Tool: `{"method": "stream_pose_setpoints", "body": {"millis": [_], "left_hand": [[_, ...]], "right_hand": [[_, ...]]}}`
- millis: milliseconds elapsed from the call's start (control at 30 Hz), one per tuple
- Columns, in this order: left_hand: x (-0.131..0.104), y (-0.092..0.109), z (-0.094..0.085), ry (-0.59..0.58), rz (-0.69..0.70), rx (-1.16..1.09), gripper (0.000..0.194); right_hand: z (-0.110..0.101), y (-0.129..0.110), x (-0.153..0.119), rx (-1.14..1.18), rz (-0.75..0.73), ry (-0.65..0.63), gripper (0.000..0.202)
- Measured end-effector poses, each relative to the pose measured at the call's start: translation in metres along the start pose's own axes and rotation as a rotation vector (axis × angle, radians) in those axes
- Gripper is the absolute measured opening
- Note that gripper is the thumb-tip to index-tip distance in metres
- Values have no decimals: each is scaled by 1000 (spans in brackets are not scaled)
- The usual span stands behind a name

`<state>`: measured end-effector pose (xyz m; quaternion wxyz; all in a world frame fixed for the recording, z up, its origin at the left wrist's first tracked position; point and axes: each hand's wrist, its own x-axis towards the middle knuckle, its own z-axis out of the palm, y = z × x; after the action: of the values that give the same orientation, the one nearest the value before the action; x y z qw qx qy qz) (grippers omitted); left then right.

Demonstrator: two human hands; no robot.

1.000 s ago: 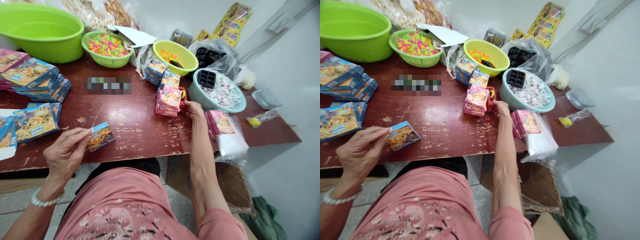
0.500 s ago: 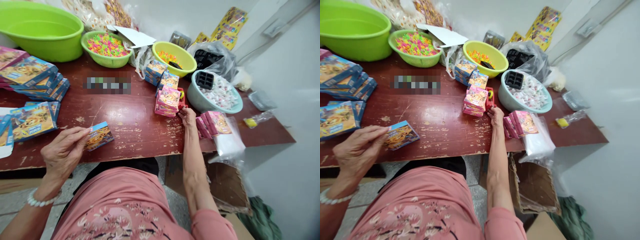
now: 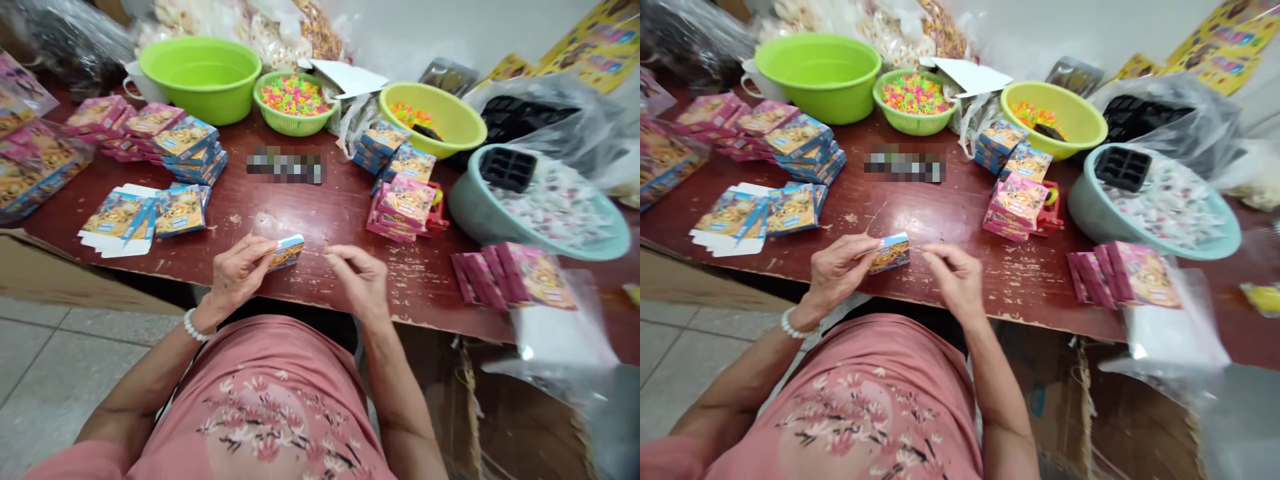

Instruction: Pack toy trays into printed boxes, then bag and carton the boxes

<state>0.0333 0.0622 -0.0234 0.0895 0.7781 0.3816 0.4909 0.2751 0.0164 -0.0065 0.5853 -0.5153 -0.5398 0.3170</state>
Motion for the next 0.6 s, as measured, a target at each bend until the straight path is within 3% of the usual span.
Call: {"method": "stream_pose_setpoints", "body": {"millis": [67, 167, 267, 400, 600], "left_hand": [[-3, 2, 1, -3, -26, 24, 24], [-9, 1, 1, -9, -57, 46, 36], [-13, -4, 1, -14, 21, 72, 40], [-12, -10, 0, -15, 213, 103, 27], [-9, -8, -5, -34, 338, 164, 25]], "right_hand": [[38, -8, -5, 46, -54, -122, 10], [67, -4, -2, -40, -122, -155, 13], [72, 1, -1, -177, -163, -124, 15], [72, -3, -5, -301, -174, -107, 19], [68, -11, -2, -439, -82, -148, 29]]}}
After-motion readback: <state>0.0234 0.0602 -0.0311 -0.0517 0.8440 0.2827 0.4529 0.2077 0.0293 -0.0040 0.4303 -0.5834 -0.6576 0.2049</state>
